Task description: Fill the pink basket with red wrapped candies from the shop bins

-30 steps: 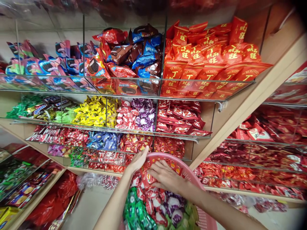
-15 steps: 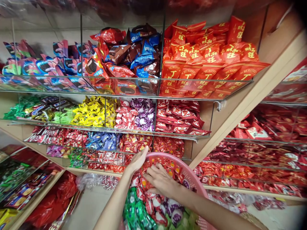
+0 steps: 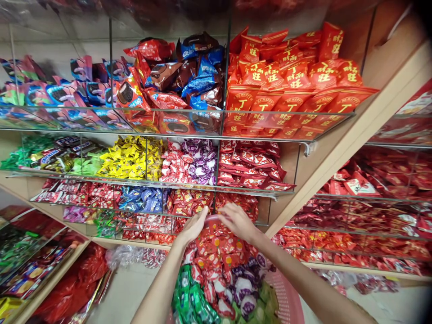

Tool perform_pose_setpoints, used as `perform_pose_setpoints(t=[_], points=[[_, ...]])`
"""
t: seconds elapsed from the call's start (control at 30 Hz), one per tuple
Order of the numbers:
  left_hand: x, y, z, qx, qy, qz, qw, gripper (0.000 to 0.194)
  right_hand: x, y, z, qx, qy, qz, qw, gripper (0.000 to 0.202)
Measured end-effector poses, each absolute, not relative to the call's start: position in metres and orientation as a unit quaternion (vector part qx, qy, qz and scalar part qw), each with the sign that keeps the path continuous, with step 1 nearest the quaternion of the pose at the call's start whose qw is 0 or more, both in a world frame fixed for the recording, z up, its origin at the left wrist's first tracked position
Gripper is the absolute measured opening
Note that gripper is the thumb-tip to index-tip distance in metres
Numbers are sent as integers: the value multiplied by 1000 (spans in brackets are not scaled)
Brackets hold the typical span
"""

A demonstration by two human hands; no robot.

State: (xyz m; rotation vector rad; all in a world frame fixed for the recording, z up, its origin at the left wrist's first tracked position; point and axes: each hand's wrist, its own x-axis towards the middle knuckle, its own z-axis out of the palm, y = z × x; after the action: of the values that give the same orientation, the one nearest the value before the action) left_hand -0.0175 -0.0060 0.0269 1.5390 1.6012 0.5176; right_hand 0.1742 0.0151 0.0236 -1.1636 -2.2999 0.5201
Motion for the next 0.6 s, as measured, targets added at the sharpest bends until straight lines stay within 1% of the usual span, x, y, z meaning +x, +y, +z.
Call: perform_pose_setpoints(t=[0.1, 0.23, 0.3, 0.43, 0.6], points=[[-19, -6, 25, 614, 638, 213, 412, 76, 179, 54, 2, -494, -803, 214, 254, 21], [-20, -4, 22, 612, 639, 208, 417, 77, 166, 86, -24, -552, -768, 237, 222, 13], [-21, -4, 22, 613, 639, 207, 416, 77, 156, 93, -32, -577, -753, 241, 203, 15], [-20, -3, 21, 614, 640, 209, 413, 73, 146, 98, -39, -623, -724, 242, 167, 23], [-20, -4, 22, 609, 641, 213, 416, 70, 152, 98, -38, -645, -703, 254, 159, 21]])
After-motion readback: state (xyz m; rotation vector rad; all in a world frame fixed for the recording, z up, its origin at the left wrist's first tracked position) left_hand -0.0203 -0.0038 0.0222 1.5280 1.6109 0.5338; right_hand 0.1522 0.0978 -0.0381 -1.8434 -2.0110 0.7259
